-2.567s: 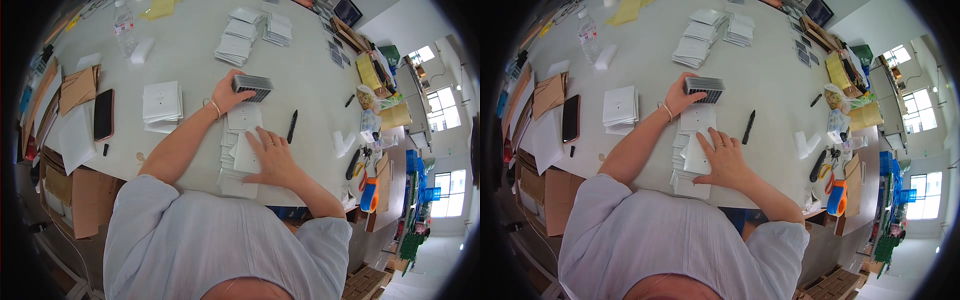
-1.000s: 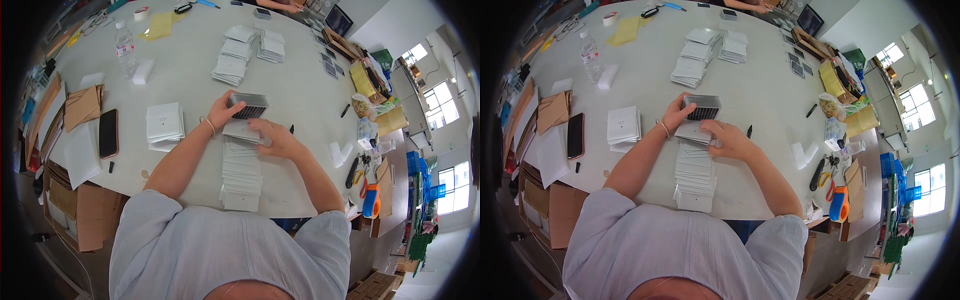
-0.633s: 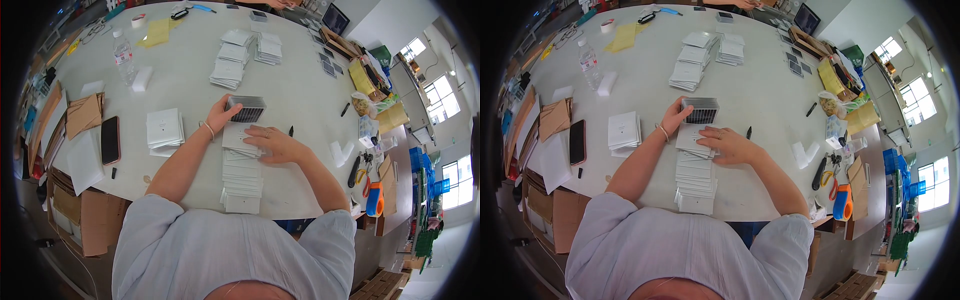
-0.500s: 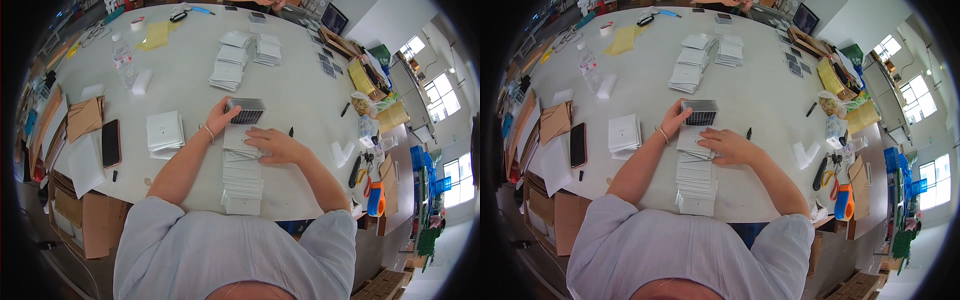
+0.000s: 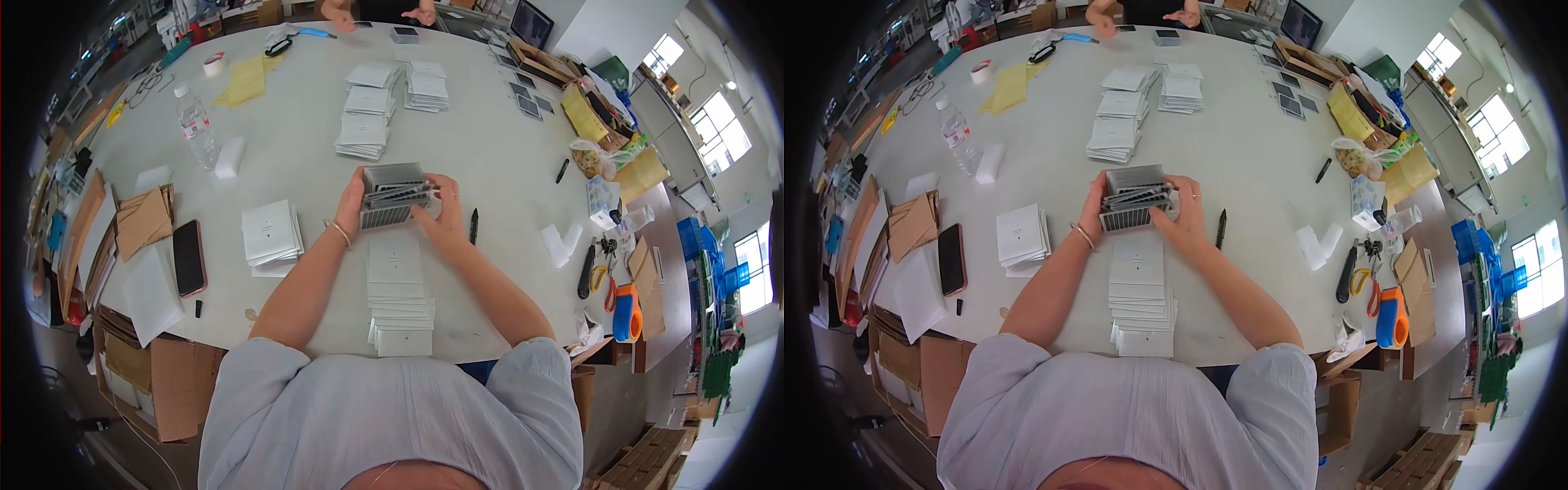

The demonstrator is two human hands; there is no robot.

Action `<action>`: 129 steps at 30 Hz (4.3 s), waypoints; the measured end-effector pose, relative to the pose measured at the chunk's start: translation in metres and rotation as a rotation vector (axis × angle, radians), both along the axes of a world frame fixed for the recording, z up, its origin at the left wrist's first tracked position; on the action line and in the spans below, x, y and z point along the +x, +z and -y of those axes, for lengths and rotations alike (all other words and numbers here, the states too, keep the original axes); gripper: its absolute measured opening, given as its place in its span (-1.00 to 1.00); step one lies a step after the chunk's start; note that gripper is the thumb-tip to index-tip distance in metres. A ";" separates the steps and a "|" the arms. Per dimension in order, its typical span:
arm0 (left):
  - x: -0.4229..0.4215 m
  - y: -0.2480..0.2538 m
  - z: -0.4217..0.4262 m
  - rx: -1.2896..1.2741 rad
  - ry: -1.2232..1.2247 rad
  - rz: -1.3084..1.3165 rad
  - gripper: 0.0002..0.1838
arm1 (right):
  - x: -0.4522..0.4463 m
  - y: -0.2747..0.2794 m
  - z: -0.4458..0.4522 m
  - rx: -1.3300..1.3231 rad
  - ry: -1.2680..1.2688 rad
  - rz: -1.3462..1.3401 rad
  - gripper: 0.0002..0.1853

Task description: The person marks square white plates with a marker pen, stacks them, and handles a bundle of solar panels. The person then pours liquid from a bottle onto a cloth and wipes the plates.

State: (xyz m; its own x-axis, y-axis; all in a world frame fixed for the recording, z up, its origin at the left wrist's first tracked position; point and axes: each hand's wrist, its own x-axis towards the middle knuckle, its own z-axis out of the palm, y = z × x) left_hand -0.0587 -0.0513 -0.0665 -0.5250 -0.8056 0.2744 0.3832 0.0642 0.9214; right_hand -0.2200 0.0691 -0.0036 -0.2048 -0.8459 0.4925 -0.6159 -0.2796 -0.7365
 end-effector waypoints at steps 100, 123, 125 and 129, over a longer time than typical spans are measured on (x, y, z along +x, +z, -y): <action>0.000 0.039 -0.026 -0.234 0.105 0.162 0.06 | 0.177 -0.016 0.185 0.393 0.010 0.300 -0.64; 0.003 0.041 -0.026 -0.253 0.102 0.201 0.04 | 0.176 -0.021 0.186 0.314 0.046 0.096 -0.69; 0.005 0.045 -0.028 -0.239 0.110 0.208 0.02 | 0.175 -0.026 0.186 0.288 0.027 0.028 -0.68; -0.004 0.035 -0.024 -0.445 0.258 0.107 0.02 | 0.176 -0.031 0.187 0.150 0.019 0.013 -0.73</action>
State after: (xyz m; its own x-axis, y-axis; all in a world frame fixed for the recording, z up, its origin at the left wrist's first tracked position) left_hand -0.0626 -0.0276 -0.0318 -0.3689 -0.7301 0.5752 0.2083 0.5382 0.8167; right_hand -0.0439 -0.1176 -0.0344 -0.1942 -0.9136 0.3571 -0.6015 -0.1767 -0.7791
